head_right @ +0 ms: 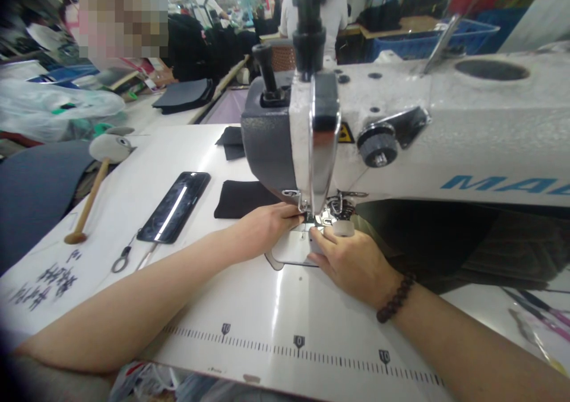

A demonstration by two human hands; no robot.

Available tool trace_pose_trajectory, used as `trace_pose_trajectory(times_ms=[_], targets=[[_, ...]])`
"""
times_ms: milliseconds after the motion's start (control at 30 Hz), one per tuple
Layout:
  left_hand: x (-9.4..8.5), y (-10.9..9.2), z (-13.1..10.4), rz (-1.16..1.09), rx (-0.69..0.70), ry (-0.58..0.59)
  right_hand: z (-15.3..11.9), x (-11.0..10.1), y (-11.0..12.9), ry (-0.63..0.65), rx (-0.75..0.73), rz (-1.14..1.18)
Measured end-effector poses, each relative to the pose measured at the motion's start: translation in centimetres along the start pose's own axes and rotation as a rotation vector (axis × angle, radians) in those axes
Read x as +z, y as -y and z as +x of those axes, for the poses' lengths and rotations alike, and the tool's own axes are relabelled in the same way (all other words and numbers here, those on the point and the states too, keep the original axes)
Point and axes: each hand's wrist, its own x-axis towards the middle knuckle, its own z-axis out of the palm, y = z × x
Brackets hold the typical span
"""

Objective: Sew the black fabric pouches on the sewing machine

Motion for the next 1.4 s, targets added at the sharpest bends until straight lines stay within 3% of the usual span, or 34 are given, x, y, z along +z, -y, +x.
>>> trace_pose_trajectory(times_ms=[133,267,367,433,500,533,567,633,700,800,867,933,1033,1167,1400], targets=[[-0.3,-1.1,-0.3,0.069,-0.073,0.039,0.0,0.0,0.1,0.000,0.008,0.000],[0.4,-2.0,-0.4,0.193,-0.289,0.070,0.1,-0.1,0.2,0.007,0.014,0.018],[0.0,-1.2,-0.9,0.214,-0.399,0.126,0.1,-0.1,0.2,0.001,0.018,0.022],[-1.6,0.2,-2.0,0.142,-0.479,0.149,0.1,-0.2,0.2,-0.001,0.020,0.023],[-4.0,1.7,-3.5,-0.022,-0.603,0.079,0.0,-0.3,0.1,0.003,0.018,0.029],[-5.4,2.3,-4.4,-0.142,-0.673,-0.042,0.0,-0.3,0.1,0.005,0.016,0.031],[-6.6,2.8,-5.1,-0.338,-0.644,-0.179,0.0,-0.4,0.1,0.006,0.014,0.032],[-8.1,3.1,-6.2,-0.653,-0.536,-0.297,0.0,-0.5,0.2,0.004,0.012,0.032],[-7.9,2.7,-6.5,-0.911,-0.480,-0.351,0.0,-0.6,0.2,0.008,0.014,0.032],[-4.8,1.8,-6.1,-1.106,-0.543,-0.361,0.1,-0.8,0.2,0.035,0.015,0.029],[-2.2,1.4,-5.9,-0.896,-0.643,-0.384,0.1,-0.9,0.3,0.061,0.026,0.034],[-0.5,0.7,-5.9,-0.478,-0.683,-0.458,0.1,-1.1,0.4,0.090,0.047,0.046],[-0.1,-0.9,-5.9,-0.080,-0.473,-0.378,0.1,-1.3,0.4,0.118,0.057,0.056],[-0.8,-3.1,-4.7,0.013,-0.123,-0.129,0.0,-1.0,0.1,0.069,0.014,0.081],[0.0,-2.5,-2.1,0.053,-0.022,-0.058,-0.4,-0.6,-0.4,0.001,-0.078,0.144]])
